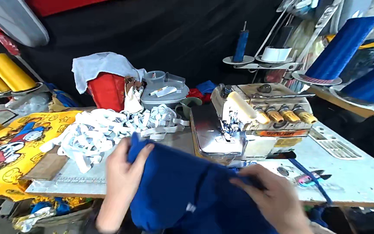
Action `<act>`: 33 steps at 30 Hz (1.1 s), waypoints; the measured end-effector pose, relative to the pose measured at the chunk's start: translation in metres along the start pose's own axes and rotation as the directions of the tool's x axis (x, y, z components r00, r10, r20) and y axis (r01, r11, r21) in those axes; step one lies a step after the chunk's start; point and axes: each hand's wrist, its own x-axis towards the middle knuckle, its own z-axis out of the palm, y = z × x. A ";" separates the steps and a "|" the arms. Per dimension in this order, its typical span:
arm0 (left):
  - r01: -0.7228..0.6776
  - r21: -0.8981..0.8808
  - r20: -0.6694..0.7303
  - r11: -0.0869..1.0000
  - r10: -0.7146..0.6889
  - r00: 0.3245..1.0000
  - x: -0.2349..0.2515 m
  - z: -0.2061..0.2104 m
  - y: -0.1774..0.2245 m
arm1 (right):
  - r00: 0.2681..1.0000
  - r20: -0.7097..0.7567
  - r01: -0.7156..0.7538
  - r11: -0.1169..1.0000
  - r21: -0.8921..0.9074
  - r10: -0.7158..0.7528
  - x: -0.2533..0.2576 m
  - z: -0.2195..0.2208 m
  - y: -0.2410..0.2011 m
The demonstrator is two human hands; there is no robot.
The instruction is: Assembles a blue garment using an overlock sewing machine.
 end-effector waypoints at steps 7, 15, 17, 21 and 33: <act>-0.180 0.120 0.408 0.976 0.117 0.905 -0.046 0.079 -0.030 | 0.998 0.048 0.043 0.968 -0.248 -0.032 -0.027 0.054 0.062; -0.156 -0.191 0.555 0.969 0.238 0.797 -0.062 0.118 -0.038 | 0.982 -0.112 0.124 0.961 -0.248 -0.155 -0.028 0.050 0.074; -0.137 -0.227 0.566 0.964 0.245 0.787 -0.062 0.114 -0.040 | 0.980 -0.128 0.125 0.968 -0.218 -0.155 -0.031 0.051 0.080; -0.195 -0.273 0.403 0.942 0.296 0.866 -0.062 0.112 -0.040 | 0.940 -0.143 0.241 0.900 -0.364 -0.310 -0.033 0.050 0.076; 0.068 -0.488 0.688 0.870 0.336 0.643 -0.045 0.045 -0.001 | 0.974 -0.053 0.217 0.975 -0.041 -0.219 -0.004 -0.003 0.014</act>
